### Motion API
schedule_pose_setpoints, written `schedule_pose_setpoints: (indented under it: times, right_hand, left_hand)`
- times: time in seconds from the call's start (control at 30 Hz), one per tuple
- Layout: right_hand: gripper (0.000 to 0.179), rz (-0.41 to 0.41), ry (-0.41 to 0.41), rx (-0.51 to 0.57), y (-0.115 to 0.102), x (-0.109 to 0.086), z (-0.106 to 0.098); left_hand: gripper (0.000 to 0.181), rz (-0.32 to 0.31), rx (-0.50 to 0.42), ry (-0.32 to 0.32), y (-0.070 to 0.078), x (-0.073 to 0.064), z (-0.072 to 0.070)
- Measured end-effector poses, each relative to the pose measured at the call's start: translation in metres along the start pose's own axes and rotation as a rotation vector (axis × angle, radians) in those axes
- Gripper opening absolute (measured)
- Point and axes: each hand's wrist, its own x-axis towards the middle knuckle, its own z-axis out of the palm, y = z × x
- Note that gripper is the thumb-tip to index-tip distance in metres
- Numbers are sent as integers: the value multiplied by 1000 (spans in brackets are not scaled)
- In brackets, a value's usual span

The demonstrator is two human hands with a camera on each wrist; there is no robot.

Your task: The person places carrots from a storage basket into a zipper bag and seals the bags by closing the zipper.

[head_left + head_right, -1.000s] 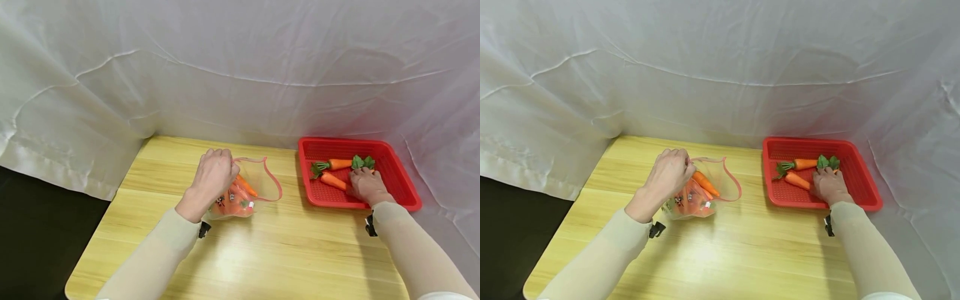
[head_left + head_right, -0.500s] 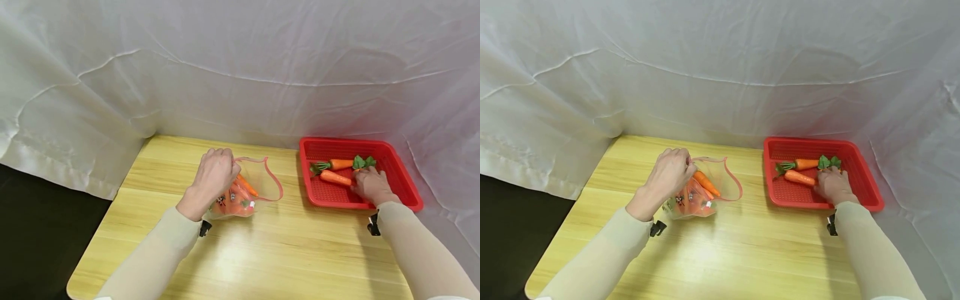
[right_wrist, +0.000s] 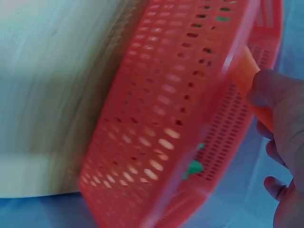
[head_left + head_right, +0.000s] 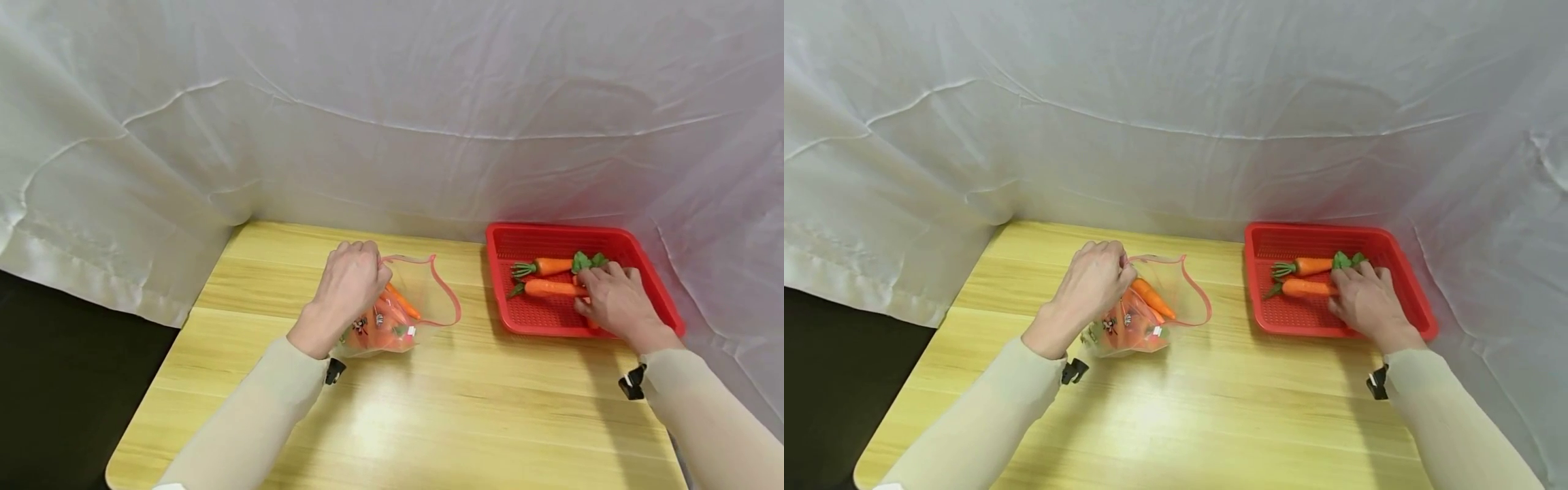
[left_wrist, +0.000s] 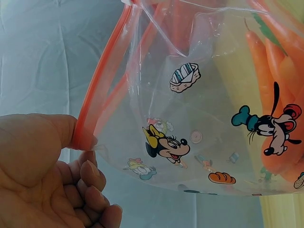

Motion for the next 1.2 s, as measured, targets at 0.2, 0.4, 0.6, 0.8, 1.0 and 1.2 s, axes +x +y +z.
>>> schedule_pose_setpoints:
  times: [0.2, 0.4, 0.6, 0.8, 1.0, 1.2]
  right_hand:
    - [35, -56, 161, -27, -15, -2, -21]
    - [29, -114, 284, -43, -28, -2, -44]
    - [26, -183, 387, -1, -57, 2, -74]
    - [27, -234, 465, 140, -105, 10, -105]
    - [31, -353, 569, 255, -148, 13, -123]
    - [29, -442, 610, 317, -184, 16, -122]
  left_hand:
    - [19, -9, 3, -8, 1, 0, -1]
    - [20, -7, -9, -10, 1, 2, 0]
    - [20, -10, -12, -16, 3, 4, 1]
    - [20, -12, -3, -11, 2, 5, 0]
    - [19, -15, -3, -12, 2, 5, 0]
    - [16, -22, -7, -23, 3, 5, -1]
